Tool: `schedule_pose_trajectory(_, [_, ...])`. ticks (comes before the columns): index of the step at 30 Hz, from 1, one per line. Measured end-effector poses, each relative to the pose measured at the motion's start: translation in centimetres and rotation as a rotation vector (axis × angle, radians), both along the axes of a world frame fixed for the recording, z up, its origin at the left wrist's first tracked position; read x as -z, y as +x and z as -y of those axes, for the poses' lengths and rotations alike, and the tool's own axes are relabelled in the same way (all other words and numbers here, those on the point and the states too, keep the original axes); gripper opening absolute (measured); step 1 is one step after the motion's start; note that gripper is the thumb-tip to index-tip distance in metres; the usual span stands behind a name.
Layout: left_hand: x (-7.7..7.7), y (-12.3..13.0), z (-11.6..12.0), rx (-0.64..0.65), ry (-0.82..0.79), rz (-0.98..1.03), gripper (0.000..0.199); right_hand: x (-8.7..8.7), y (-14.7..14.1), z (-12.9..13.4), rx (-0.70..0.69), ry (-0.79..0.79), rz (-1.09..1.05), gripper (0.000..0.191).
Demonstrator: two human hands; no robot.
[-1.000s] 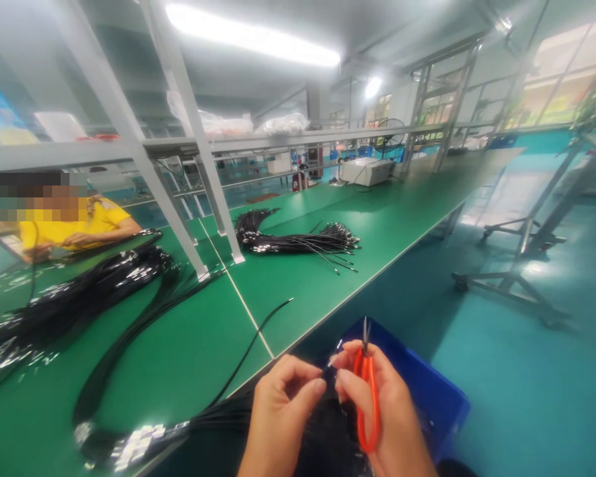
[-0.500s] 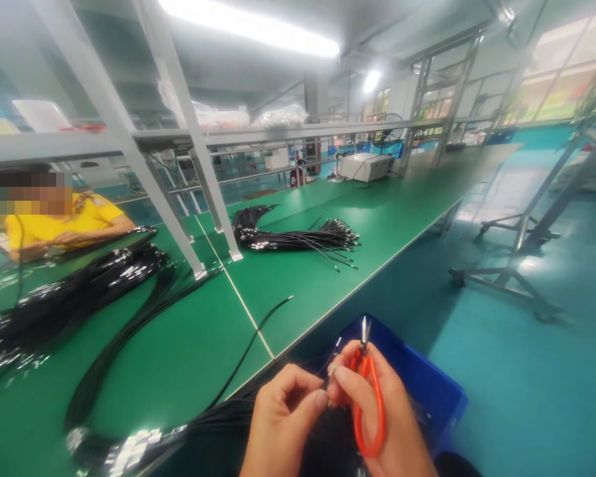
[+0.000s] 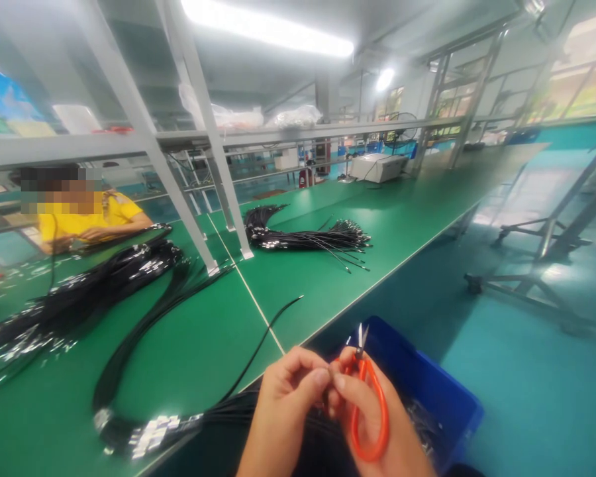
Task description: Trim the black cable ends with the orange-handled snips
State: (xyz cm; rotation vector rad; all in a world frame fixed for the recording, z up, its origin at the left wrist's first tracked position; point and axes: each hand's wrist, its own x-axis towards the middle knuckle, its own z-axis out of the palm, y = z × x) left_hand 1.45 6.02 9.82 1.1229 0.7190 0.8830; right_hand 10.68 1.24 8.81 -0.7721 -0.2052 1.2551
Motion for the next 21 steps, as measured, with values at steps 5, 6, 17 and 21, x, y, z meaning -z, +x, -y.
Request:
schedule_pose_trajectory(5, [-0.2,-0.1,0.0,-0.040,-0.092,0.076,0.021,-0.5,0.4,0.1,-0.041,-0.024,-0.077,0.019])
schedule_pose_trajectory(6, [-0.2,0.0,0.1,-0.039,-0.088,0.072,0.022,-0.6,0.4,0.1,-0.043,-0.026,-0.081,0.019])
schedule_pose_trajectory(17, [0.0,0.5,0.4,-0.024,-0.207,0.244,0.022,-0.5,0.2,-0.1,-0.032,-0.026,-0.114,0.018])
schedule_pose_trajectory(21, [0.1,0.4,0.4,-0.054,-0.172,0.184,0.020,-1.2,0.2,0.0,-0.047,-0.030,-0.115,0.019])
